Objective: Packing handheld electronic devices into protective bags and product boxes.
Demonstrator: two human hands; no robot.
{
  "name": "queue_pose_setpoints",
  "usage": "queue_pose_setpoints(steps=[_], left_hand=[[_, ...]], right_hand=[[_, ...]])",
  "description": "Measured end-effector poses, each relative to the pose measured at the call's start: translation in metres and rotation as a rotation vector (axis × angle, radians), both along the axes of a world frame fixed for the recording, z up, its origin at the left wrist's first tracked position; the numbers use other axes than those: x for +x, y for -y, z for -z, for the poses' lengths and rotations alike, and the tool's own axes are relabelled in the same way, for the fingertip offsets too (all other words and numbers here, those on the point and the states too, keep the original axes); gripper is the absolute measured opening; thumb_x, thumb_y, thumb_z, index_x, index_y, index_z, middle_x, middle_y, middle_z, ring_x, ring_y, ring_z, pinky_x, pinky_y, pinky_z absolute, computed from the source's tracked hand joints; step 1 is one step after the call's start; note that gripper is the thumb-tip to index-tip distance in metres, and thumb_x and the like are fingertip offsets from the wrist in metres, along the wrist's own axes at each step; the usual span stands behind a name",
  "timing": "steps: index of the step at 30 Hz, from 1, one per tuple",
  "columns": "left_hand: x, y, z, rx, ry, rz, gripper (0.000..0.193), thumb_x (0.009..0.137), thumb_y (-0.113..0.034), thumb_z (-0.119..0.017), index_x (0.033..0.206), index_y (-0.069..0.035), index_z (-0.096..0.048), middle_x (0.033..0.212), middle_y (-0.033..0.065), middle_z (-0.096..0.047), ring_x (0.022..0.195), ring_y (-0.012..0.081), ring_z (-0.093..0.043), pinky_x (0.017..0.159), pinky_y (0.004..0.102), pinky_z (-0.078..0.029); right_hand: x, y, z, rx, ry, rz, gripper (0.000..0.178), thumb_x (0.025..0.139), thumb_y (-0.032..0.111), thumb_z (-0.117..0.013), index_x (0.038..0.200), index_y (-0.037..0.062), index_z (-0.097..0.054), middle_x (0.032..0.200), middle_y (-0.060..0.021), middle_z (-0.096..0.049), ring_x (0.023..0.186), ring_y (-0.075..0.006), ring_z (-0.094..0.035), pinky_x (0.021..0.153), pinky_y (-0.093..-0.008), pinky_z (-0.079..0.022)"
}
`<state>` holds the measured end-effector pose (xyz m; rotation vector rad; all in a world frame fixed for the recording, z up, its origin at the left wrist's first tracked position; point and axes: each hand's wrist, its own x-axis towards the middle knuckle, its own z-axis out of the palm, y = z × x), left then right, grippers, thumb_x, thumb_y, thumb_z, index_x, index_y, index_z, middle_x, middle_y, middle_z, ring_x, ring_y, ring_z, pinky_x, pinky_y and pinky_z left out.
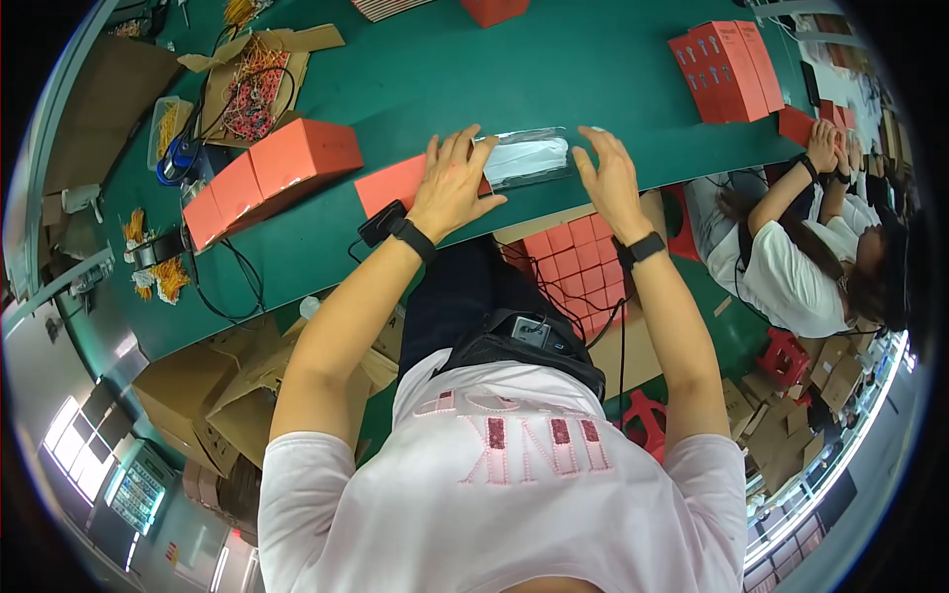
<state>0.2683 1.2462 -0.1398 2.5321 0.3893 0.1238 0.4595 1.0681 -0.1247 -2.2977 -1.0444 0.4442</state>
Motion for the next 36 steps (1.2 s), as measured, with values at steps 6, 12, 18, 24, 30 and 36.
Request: queue_pose_setpoints(steps=[6, 12, 18, 24, 30, 36], left_hand=[[0.009, 0.005, 0.007, -0.018, 0.013, -0.059, 0.087, 0.069, -0.032, -0.088, 0.143, -0.014, -0.046, 0.13, 0.0141, -0.05, 0.123, 0.0317, -0.05, 0.114, 0.0626, -0.027], [0.01, 0.004, 0.008, -0.081, 0.014, -0.073, 0.089, 0.069, -0.03, -0.088, 0.145, -0.018, -0.044, 0.125, 0.0124, -0.052, 0.119, 0.0289, -0.052, 0.117, 0.0607, -0.022], [0.009, 0.005, 0.008, -0.103, 0.005, -0.108, 0.093, 0.068, -0.031, -0.089, 0.147, -0.019, -0.042, 0.127, 0.0126, -0.052, 0.12, 0.0298, -0.051, 0.118, 0.0597, -0.021], [0.01, 0.007, 0.012, -0.066, 0.057, -0.105, 0.094, 0.069, -0.033, -0.088, 0.148, -0.017, -0.042, 0.128, 0.0118, -0.053, 0.119, 0.0301, -0.051, 0.116, 0.0595, -0.022], [0.01, 0.007, 0.011, -0.067, 0.029, -0.104, 0.099, 0.069, -0.034, -0.088, 0.152, -0.017, -0.036, 0.126, 0.0125, -0.053, 0.12, 0.03, -0.051, 0.116, 0.0596, -0.022], [0.008, 0.009, 0.012, -0.064, 0.049, -0.113, 0.108, 0.067, -0.035, -0.09, 0.155, -0.016, -0.03, 0.124, 0.0132, -0.054, 0.12, 0.0301, -0.051, 0.115, 0.0595, -0.023]], right_hand=[[0.002, -0.014, 0.012, -0.053, 0.3, -0.339, 0.028, 0.089, 0.007, -0.065, 0.116, -0.0009, -0.065, 0.103, -0.0171, -0.066, 0.095, -0.0348, -0.062, 0.086, -0.044, -0.051], [0.003, -0.015, 0.021, 0.127, 0.358, -0.325, 0.023, 0.084, 0.002, -0.067, 0.107, 0.0005, -0.066, 0.09, -0.015, -0.064, 0.082, -0.0321, -0.063, 0.076, -0.0411, -0.052], [-0.027, -0.034, -0.045, 0.335, 0.365, -0.343, 0.019, 0.081, -0.002, -0.067, 0.1, 0.0008, -0.066, 0.08, -0.0128, -0.059, 0.074, -0.0304, -0.06, 0.067, -0.0402, -0.05], [-0.011, -0.03, -0.032, 0.127, -0.04, 0.053, 0.035, 0.091, 0.007, -0.063, 0.125, -0.0011, -0.063, 0.088, -0.0154, -0.064, 0.081, -0.0233, -0.064, 0.071, -0.0339, -0.051], [-0.02, -0.027, -0.017, -0.047, -0.279, 0.164, 0.056, 0.083, 0.029, -0.078, 0.127, -0.0008, -0.062, 0.099, -0.0169, -0.067, 0.095, -0.024, -0.062, 0.078, -0.0368, -0.051], [-0.026, -0.029, -0.024, -0.165, -0.245, -0.048, 0.053, 0.078, 0.027, -0.082, 0.12, -0.0007, -0.065, 0.103, -0.0173, -0.07, 0.086, -0.0228, -0.066, 0.075, -0.0358, -0.052]])
